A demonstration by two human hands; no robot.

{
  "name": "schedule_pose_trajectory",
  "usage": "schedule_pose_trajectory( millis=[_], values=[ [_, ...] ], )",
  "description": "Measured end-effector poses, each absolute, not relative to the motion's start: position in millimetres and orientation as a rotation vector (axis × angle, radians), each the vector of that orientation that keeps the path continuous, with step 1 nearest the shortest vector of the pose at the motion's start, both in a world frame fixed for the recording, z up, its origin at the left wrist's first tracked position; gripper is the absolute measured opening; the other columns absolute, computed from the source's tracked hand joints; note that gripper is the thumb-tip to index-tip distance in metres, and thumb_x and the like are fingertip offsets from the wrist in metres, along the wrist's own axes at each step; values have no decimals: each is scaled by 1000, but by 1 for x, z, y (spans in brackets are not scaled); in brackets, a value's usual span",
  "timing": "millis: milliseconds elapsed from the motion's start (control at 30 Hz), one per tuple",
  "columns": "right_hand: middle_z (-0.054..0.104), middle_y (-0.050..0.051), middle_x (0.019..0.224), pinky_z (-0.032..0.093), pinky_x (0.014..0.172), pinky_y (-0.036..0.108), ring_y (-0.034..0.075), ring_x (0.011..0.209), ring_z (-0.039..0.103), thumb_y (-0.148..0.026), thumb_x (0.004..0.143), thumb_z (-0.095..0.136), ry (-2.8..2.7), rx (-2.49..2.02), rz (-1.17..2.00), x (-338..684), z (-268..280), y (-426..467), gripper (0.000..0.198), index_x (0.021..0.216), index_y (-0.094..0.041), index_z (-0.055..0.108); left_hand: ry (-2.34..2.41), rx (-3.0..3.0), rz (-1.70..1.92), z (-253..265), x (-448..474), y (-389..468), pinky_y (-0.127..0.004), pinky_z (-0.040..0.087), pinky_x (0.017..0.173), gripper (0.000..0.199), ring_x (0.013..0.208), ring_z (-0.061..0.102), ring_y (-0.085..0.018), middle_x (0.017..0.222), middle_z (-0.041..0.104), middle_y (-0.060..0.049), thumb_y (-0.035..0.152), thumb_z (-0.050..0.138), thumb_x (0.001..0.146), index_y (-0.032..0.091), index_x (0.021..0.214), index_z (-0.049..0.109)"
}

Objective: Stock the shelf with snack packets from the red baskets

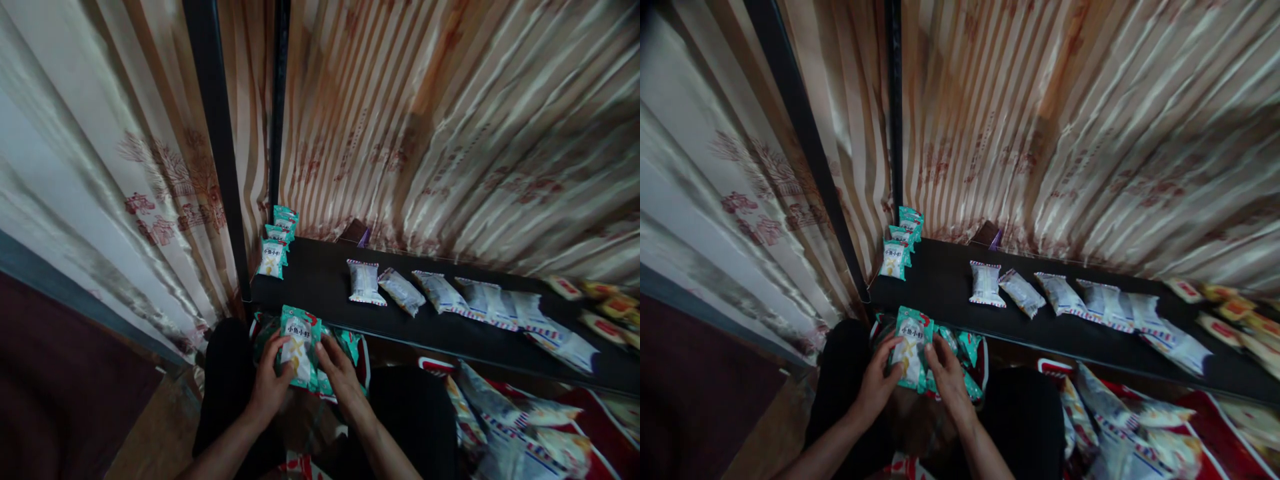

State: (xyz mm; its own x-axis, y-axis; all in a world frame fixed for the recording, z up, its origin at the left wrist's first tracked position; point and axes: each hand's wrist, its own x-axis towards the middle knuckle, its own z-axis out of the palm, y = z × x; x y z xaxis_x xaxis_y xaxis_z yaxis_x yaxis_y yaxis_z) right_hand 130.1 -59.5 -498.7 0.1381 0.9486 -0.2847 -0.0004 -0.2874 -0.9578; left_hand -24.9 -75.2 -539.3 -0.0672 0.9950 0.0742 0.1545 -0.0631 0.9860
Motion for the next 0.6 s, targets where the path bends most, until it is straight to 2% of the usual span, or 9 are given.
schedule_pose_trajectory(
  millis=[67,133,300,600],
  values=[
    [68,8,103,50,82,35,25,97,62,-55,69,64,-989,-1424,1384,127,-496,-51,47,101,-20,65,1329,1376,1213,-537,-26,-74,-43,36,104,41,127,42,-24,135,45,-10,14,49,74,21,114,54],
    [71,7,92,51,76,35,25,87,65,-57,69,62,-941,-1367,1454,123,-493,-45,45,92,-19,66,1334,1415,1198,-533,-27,-73,-43,35,106,44,128,40,-24,136,45,-9,13,49,73,22,115,54],
    [70,5,70,50,58,31,24,67,66,-58,60,68,-626,-1373,1539,114,-487,-32,40,67,-20,62,1321,1453,1170,-528,-27,-69,-43,33,107,46,126,41,-23,133,48,-8,15,48,75,22,120,50],
    [73,2,76,48,61,27,21,73,66,-52,59,74,-508,-1256,1607,110,-482,-13,36,74,-20,67,1330,1506,1239,-525,-23,-39,-42,39,101,44,116,50,-23,123,55,-10,18,48,75,18,119,50]
  ],
)
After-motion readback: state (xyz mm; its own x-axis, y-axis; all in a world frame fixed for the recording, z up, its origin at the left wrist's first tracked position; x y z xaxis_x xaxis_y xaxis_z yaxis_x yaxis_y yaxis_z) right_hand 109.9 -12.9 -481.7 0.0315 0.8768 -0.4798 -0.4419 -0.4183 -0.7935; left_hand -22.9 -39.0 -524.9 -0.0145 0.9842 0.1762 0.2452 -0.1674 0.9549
